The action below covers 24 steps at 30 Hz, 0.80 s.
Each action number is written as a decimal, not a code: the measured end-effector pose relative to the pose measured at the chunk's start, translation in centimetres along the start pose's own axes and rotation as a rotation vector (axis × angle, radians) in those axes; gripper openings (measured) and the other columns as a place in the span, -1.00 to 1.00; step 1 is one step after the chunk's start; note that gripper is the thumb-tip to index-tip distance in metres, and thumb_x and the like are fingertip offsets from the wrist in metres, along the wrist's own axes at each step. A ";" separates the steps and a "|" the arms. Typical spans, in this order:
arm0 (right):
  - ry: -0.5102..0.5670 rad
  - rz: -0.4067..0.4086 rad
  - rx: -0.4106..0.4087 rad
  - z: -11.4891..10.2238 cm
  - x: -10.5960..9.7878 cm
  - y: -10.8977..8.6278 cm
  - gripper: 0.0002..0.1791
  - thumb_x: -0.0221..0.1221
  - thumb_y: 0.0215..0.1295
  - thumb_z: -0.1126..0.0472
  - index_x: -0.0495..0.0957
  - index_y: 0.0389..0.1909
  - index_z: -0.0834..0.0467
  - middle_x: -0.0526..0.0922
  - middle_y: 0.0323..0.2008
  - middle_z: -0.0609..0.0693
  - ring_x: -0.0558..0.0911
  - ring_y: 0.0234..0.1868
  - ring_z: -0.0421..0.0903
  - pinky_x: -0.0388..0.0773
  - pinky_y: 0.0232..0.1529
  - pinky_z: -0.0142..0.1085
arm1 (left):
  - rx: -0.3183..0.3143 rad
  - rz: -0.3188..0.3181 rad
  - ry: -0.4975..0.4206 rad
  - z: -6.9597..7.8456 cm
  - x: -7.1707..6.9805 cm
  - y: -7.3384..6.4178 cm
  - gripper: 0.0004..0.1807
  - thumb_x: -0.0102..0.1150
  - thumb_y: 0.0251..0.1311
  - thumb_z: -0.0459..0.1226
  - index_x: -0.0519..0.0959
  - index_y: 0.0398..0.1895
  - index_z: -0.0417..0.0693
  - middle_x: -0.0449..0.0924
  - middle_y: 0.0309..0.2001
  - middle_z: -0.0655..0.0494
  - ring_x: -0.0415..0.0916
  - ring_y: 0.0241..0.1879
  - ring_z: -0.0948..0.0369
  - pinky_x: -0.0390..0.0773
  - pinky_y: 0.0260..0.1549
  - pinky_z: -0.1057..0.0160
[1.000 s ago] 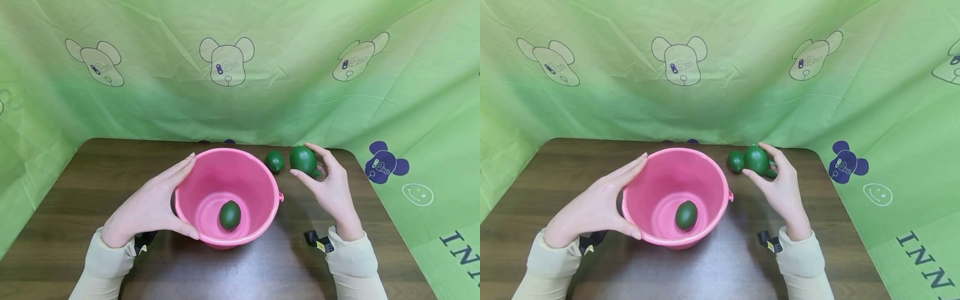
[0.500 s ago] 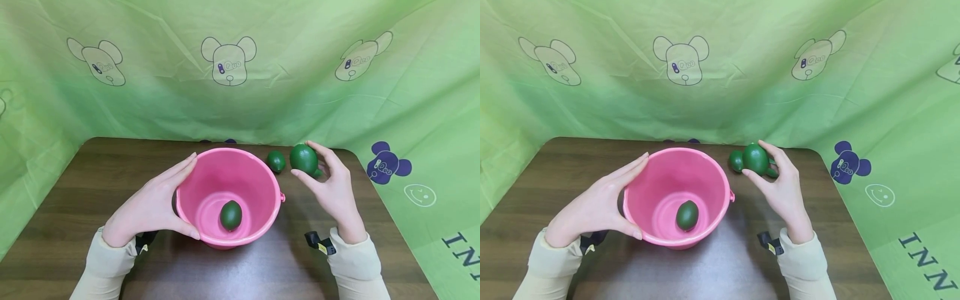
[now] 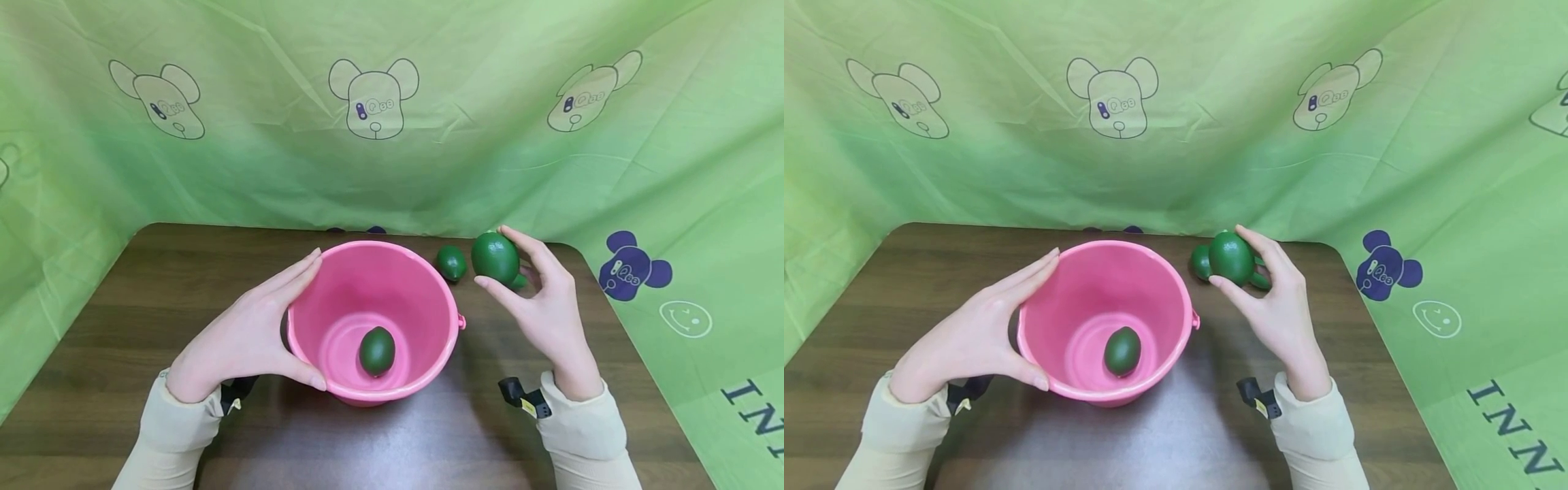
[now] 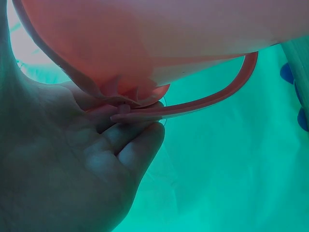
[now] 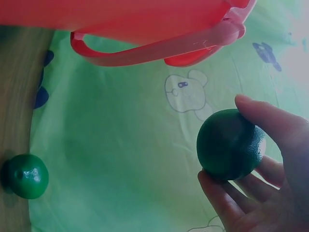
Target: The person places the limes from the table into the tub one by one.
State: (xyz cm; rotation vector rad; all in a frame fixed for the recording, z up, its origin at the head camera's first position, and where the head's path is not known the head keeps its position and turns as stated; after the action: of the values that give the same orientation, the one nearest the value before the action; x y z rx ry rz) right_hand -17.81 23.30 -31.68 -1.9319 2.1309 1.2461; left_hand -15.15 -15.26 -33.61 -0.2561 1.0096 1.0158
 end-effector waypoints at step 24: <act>0.040 -0.016 -0.090 -3.3 0.6 0.3 -0.08 0.50 -0.07 0.60 0.49 0.39 0.13 0.56 0.25 0.05 0.60 0.10 -0.16 0.56 0.02 -0.46 | -0.016 0.006 -0.015 -0.1 0.0 0.0 0.58 0.47 -0.48 0.52 -0.02 0.66 0.06 -0.19 0.62 0.37 -0.05 0.54 0.24 0.31 0.34 0.02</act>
State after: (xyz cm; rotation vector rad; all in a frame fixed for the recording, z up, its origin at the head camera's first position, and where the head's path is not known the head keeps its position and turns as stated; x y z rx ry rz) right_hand -16.57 21.05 -29.59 -2.0209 2.1084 1.3344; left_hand -15.15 -15.30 -33.69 -0.2587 0.9892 1.0299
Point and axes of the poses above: each hand's wrist, its own y-axis towards the middle knuckle, its own x-axis out of the palm, z = x × y, the point moved 2 cm from there along y, towards the middle knuckle
